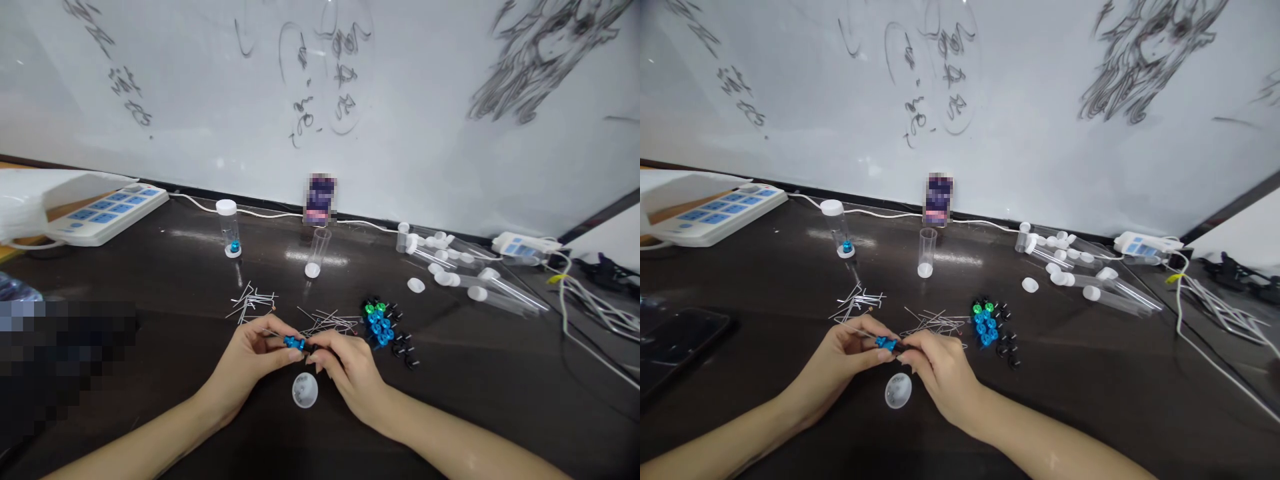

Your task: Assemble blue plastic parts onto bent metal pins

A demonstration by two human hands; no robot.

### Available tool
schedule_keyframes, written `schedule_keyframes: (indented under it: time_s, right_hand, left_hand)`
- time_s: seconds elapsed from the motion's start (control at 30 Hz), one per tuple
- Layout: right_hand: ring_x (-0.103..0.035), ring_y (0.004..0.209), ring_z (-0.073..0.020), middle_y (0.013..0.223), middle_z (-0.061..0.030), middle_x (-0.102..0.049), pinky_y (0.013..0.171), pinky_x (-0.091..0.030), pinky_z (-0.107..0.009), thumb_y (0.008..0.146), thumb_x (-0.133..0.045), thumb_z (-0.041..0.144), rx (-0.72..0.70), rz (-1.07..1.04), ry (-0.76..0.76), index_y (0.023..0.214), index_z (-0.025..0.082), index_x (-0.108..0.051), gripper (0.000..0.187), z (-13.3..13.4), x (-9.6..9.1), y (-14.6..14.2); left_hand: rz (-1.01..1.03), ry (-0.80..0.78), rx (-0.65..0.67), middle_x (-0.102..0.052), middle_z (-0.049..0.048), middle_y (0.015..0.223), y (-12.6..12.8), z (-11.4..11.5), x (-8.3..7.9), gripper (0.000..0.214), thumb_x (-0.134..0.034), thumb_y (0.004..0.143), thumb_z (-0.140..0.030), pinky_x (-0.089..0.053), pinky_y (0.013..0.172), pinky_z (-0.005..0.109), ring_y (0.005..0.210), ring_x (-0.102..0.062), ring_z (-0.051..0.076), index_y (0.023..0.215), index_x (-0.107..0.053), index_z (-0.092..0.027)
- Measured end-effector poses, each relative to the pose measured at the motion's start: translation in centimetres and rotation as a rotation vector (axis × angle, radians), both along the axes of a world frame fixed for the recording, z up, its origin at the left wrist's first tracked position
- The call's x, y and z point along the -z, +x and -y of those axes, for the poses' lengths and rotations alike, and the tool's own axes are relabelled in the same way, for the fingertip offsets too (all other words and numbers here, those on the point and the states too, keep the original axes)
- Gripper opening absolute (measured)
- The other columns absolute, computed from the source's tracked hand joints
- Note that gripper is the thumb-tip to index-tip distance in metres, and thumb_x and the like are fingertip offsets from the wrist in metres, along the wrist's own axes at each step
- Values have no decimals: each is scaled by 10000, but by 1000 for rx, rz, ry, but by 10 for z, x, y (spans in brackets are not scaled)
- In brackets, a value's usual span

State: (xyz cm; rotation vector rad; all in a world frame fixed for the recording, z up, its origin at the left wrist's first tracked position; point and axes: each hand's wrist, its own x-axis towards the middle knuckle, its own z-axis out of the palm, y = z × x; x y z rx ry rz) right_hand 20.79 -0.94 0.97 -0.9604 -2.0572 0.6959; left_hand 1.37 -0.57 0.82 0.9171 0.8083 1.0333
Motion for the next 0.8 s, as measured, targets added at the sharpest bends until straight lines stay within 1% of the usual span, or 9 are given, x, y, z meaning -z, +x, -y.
schedule_keyframes:
  time_s: [0.17, 0.23, 0.3, 0.37, 0.43, 0.53, 0.8]
  right_hand:
    - [-631, 604, -127, 715, 0, -679, 615, -495, -241, 996, -451, 237, -11, -3, -18, 974, 192, -643, 198, -1, 1, 0]
    - [-633, 620, -133, 734, -6, -682, 626, -504, -249, 994, -455, 253, -12, -13, -8, 1021, 194, -637, 193, -1, 1, 0]
    - [-635, 664, -148, 780, -16, -680, 657, -519, -267, 967, -514, 282, 7, -38, 5, 1109, 199, -605, 188, -1, 2, 0]
    - [-631, 692, -160, 821, -22, -670, 675, -528, -282, 912, -609, 294, 38, -67, 23, 1147, 208, -580, 252, -1, 3, 0]
    - [-625, 688, -159, 818, -19, -656, 664, -527, -281, 875, -661, 266, 56, -85, 53, 1093, 214, -599, 232, 0, 5, -1]
    - [-625, 679, -153, 783, -11, -649, 638, -516, -267, 872, -663, 211, 50, -95, 89, 990, 208, -630, 122, 0, 7, -2]
    - [-635, 643, -147, 766, -11, -688, 640, -528, -258, 898, -631, 229, 43, -89, 47, 968, 193, -653, 81, -1, 4, -1]
  left_hand:
    - [44, -14, 0, -757, 10, 808, 0, -1, 2, 174, -808, 681, -129, -524, 771, 243, 772, -684, 139, 805, -695, -179]
    - [48, -20, -11, -758, 10, 818, 0, -2, 2, 183, -810, 680, -127, -521, 772, 238, 771, -681, 133, 809, -692, -179]
    - [62, -24, -23, -759, 6, 837, 0, -3, 1, 191, -809, 681, -119, -517, 777, 228, 773, -680, 125, 813, -686, -182]
    - [74, -27, -20, -760, 5, 837, 0, -3, 1, 181, -802, 693, -121, -515, 780, 222, 781, -681, 123, 815, -683, -182]
    - [79, -30, -23, -759, 4, 835, 0, -3, 2, 176, -801, 694, -119, -515, 780, 218, 781, -681, 121, 809, -684, -180]
    - [76, -26, -27, -756, 2, 827, 0, -3, 3, 179, -807, 686, -117, -514, 777, 214, 778, -679, 119, 804, -686, -177]
    - [66, 2, 0, -753, 1, 847, 1, -2, 2, 165, -790, 709, -103, -520, 788, 223, 811, -681, 128, 808, -683, -180]
